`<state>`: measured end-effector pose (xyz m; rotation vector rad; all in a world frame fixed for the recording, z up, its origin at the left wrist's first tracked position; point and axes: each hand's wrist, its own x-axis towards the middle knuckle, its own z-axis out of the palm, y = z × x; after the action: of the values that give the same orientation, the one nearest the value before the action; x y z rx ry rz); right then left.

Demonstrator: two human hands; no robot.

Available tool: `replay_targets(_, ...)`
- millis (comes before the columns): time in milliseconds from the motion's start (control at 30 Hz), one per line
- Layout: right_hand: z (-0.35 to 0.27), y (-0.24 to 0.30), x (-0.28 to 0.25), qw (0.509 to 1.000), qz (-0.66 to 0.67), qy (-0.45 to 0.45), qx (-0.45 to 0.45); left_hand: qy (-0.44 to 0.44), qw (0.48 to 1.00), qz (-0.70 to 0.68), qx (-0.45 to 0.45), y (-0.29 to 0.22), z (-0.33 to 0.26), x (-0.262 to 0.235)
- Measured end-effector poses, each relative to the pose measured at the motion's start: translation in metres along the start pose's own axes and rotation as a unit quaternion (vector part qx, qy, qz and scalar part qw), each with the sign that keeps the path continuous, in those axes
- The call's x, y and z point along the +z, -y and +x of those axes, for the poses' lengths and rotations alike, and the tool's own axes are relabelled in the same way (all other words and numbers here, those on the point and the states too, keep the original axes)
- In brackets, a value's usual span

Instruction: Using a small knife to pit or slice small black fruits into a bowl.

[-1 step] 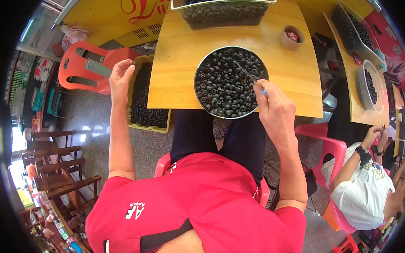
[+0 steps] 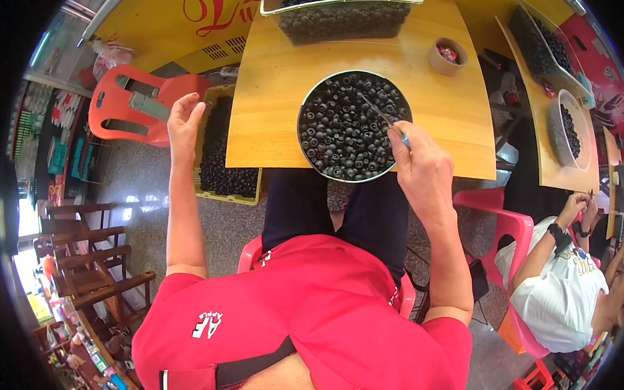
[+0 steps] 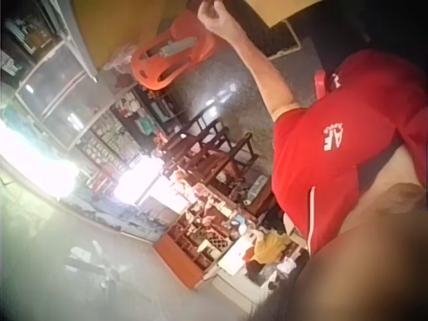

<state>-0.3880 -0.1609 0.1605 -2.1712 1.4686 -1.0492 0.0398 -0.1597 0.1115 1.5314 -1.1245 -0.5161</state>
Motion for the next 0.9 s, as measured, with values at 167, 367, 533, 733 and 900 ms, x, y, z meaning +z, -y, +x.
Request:
replay_targets(167, 0.003, 0.001, 0.004, 1.0, 0.009, 0.005, -0.004, 0.112, 0.991, -0.029, 0.071, -0.057, -0.032, 0.043)
replay_targets(367, 0.0, -0.001, 0.002, 1.0, 0.022, 0.004, 0.001, 0.44, 0.843, -0.014, 0.308, -0.114, -0.062, 0.129)
replay_targets(533, -0.005, 0.002, -0.005, 0.999, 0.036, -0.002, 0.001, 0.563, 0.707, 0.169, 0.393, -0.109, -0.058, 0.161)
replay_targets(733, -0.01, 0.001, -0.006, 0.994, 0.085, 0.023, 0.059, 0.577, 0.751, 0.078, 0.312, -0.104, -0.054, 0.17)
replay_targets(900, -0.009, 0.008, 0.001, 0.96, 0.249, 0.058, 0.115, 0.486, 0.831, -0.107, 0.247, -0.101, -0.051, 0.169)
